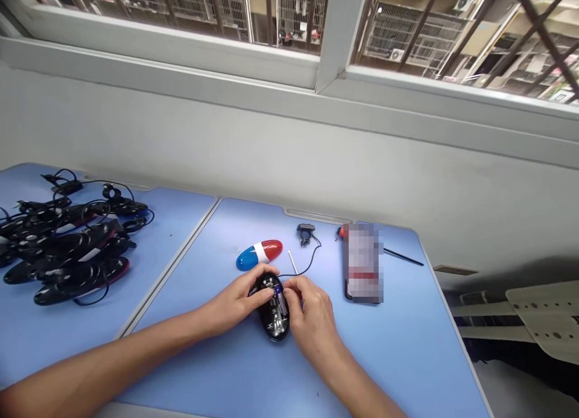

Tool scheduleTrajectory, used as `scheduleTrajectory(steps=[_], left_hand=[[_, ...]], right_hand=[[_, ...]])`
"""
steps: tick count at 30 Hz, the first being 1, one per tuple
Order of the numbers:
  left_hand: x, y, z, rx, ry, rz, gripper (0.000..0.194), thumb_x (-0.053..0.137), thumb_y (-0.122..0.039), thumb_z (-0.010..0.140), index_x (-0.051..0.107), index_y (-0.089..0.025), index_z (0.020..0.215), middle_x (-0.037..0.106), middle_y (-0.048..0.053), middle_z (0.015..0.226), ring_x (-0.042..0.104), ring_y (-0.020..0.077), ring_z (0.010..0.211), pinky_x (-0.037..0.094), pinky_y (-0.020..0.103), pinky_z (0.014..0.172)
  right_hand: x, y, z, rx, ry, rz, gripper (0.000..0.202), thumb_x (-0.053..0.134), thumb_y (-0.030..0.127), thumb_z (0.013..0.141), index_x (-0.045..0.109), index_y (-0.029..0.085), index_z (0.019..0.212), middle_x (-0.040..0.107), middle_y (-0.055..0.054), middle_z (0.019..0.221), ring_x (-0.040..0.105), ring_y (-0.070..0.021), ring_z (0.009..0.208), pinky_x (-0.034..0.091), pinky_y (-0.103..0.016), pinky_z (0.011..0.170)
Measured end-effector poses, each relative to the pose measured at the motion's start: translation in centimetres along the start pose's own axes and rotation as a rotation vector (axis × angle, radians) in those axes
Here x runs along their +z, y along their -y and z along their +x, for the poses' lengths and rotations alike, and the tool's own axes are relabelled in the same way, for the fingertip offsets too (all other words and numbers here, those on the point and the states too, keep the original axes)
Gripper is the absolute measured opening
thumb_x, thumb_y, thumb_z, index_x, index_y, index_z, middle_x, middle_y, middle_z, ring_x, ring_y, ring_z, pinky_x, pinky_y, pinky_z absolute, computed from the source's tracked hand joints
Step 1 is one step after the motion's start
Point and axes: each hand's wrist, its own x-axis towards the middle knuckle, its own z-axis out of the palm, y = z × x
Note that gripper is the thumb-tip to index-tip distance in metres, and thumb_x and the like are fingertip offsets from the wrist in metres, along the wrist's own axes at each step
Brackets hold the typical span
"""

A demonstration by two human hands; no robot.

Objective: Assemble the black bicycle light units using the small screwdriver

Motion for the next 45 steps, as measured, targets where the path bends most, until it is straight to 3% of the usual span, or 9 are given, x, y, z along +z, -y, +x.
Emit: scheduleTrajectory(steps=[4,9,15,18,21,27,31,36,45], left_hand=[[-1.4,-0.9,-0.2,-0.055,0.047,0.170,0.030,0.053,-0.039,0.087,0.053,-0.019,0.109,0.057,0.001,0.089,0.053,0.0198,0.081,0.043,0.031,0.073],[-3.6,-2.3,-0.6,-0.031,-0.011,0.238,0.036,0.060,-0.041,0.085,0.057,-0.021,0.115,0.057,0.002,0.094,0.051,0.0173,0.076,0.040,0.029,0.069],[-3.4,-3.7,-1.3,-0.122,-0.085,-0.656,0.039,0.060,-0.022,0.079,0.059,-0.020,0.118,0.054,0.004,0.099,0.050,0.0088,0.063,0.037,0.021,0.051],[-2.0,-4.1,-1.9,-0.169,-0.079,-0.965,0.041,0.064,-0.008,0.068,0.062,-0.015,0.109,0.054,0.007,0.108,0.061,0.0150,0.088,0.050,0.025,0.076],[-0.3,-4.3,-2.6,-0.163,-0.068,-1.090,0.039,0.066,-0.009,0.071,0.062,-0.015,0.109,0.055,0.009,0.115,0.059,0.0203,0.107,0.046,0.031,0.094],[1.3,-4.2,-4.3,-0.077,0.102,-1.052,0.049,0.063,-0.044,0.085,0.055,-0.019,0.126,0.046,0.014,0.139,0.042,0.0313,0.132,0.044,0.040,0.099],[0.9,-4.3,-4.4,-0.010,0.110,-1.050,0.059,0.057,-0.054,0.087,0.049,-0.022,0.136,0.038,0.011,0.151,0.027,0.0307,0.144,0.028,0.046,0.115],[0.6,-3.9,-4.3,0.071,0.167,-1.073,0.060,0.054,-0.052,0.091,0.046,-0.024,0.142,0.032,0.007,0.157,0.014,0.0262,0.149,0.011,0.045,0.122],[-0.3,-4.1,-4.3,0.160,0.132,-0.835,0.052,0.061,-0.036,0.092,0.047,-0.028,0.142,0.032,0.005,0.157,0.016,0.0266,0.149,0.013,0.047,0.122]], right_hand=[[-1.1,0.8,-0.3,-0.065,0.025,-0.136,0.017,0.054,0.029,0.090,0.061,0.022,0.104,0.068,-0.002,0.089,0.062,-0.0155,0.071,0.046,-0.027,0.059],[-1.4,1.6,-1.1,-0.143,0.125,-0.384,0.060,0.077,0.032,0.073,0.051,0.025,0.126,0.065,-0.007,0.112,0.064,-0.0253,0.097,0.051,-0.033,0.068],[-1.2,1.3,-1.4,-0.330,-0.103,-0.262,0.045,0.062,0.026,0.088,0.047,0.022,0.130,0.064,-0.009,0.109,0.063,-0.0226,0.095,0.054,-0.034,0.068],[-0.7,1.5,-1.7,-0.506,-0.264,-0.161,0.040,0.056,0.020,0.093,0.047,0.022,0.131,0.063,-0.009,0.104,0.062,-0.0197,0.091,0.054,-0.031,0.070],[0.0,2.1,-2.1,-0.650,-0.305,-0.146,0.043,0.057,0.013,0.090,0.049,0.022,0.131,0.063,-0.009,0.101,0.061,-0.0195,0.089,0.054,-0.030,0.069],[0.1,3.0,-2.0,-0.724,-0.152,-0.110,0.024,0.052,0.019,0.095,0.058,0.022,0.118,0.062,-0.007,0.091,0.059,-0.0177,0.081,0.053,-0.030,0.068],[-0.4,2.8,-1.5,-0.754,-0.047,-0.065,0.031,0.049,0.027,0.098,0.054,0.020,0.127,0.061,-0.012,0.109,0.059,-0.0196,0.094,0.056,-0.034,0.075],[-0.1,2.6,-1.2,-0.770,-0.132,-0.066,0.042,0.044,0.001,0.091,0.054,0.023,0.126,0.061,-0.010,0.112,0.059,-0.0183,0.098,0.055,-0.033,0.075],[0.1,2.5,-1.1,-0.656,-0.269,0.015,0.020,0.046,0.006,0.091,0.057,0.023,0.096,0.066,-0.008,0.099,0.064,-0.0177,0.087,0.055,-0.033,0.071]])
